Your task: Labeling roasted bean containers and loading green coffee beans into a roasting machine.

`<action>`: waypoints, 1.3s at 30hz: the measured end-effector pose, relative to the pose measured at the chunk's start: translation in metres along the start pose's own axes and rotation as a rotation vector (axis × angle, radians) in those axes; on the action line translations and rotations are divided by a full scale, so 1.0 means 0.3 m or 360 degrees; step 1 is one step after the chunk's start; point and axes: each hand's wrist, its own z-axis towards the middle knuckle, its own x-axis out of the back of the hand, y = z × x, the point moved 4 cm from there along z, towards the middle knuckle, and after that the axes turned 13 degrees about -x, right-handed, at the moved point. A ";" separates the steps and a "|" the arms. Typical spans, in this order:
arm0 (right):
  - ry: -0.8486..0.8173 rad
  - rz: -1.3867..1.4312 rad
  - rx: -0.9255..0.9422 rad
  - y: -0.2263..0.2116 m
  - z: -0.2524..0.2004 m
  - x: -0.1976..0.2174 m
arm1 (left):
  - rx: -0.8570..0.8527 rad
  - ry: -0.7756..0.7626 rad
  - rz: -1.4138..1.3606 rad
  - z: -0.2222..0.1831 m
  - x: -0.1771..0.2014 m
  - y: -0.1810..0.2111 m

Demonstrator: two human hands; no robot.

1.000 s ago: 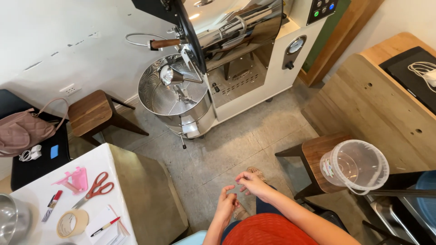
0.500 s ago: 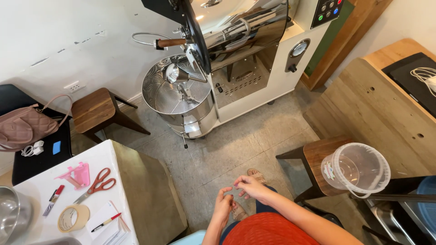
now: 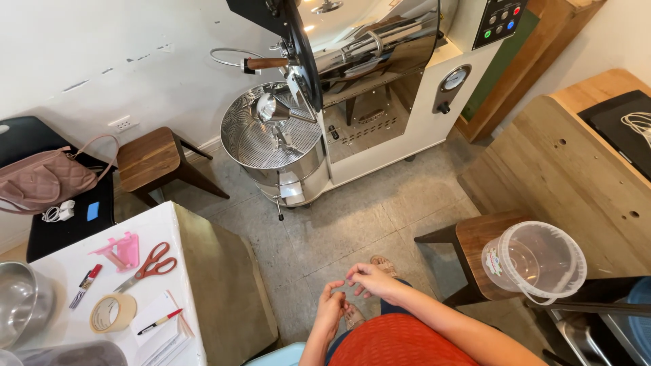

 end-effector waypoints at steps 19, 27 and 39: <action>-0.0019 0.0012 0.0022 0.038 0.004 0.006 | -0.0027 0.0007 -0.0078 0.001 -0.005 -0.046; -0.0027 0.0029 0.0011 0.055 0.008 -0.004 | -0.0008 0.0044 -0.0042 -0.019 -0.005 -0.040; -0.0066 -0.0011 0.0026 0.095 0.060 -0.020 | -0.0036 0.0066 -0.0054 -0.036 0.012 -0.047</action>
